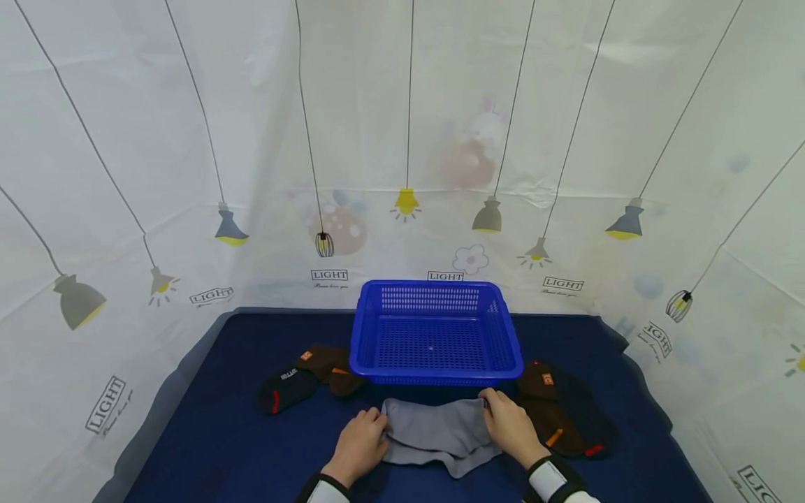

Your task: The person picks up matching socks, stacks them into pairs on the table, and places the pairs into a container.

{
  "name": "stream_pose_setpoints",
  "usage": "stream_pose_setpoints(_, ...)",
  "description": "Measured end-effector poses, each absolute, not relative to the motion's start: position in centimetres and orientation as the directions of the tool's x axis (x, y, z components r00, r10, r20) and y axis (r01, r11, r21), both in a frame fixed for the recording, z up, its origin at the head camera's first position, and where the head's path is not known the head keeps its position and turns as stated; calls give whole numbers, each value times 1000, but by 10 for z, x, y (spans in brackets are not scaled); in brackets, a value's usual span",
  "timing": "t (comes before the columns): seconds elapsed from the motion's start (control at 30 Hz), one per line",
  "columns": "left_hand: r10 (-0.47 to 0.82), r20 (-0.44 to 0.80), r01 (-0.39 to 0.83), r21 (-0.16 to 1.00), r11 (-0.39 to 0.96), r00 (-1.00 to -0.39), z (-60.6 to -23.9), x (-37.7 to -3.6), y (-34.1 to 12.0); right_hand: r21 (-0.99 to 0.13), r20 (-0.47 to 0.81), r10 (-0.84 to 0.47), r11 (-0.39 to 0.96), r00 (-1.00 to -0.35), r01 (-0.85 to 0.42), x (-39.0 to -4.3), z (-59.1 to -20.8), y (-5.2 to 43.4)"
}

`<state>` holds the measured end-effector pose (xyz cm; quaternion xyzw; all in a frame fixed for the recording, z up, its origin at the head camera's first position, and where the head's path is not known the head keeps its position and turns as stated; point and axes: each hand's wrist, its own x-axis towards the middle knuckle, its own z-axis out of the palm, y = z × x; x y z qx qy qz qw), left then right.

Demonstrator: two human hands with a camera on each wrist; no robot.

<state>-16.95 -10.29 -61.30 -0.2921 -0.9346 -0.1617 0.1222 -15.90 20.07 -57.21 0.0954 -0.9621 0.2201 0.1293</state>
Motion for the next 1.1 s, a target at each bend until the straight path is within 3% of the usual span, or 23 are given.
stream_pose_setpoints(0.47, 480, 386, 581, 209, 786, -788, -616, -170, -98, -340, 307, -158, 903, -939, -263, -152, -593, 213)
stream_pose_setpoints(0.63, 473, 451, 594, 173, 786, -757, -614, -172, -93, -325, 215, -183, 913, -959, -246, -149, -601, 213)
stream_pose_setpoints(0.83, 500, 400, 598, 168, 784, -768, -616, -176, -88, -318, 151, -180, 922, -972, -220, -149, -606, 214)
stream_pose_setpoints(1.1, 511, 322, 576, 151, 803, -797, -621, -178, -85, -311, 191, -194, 918, -962, -247, -153, -617, 214)
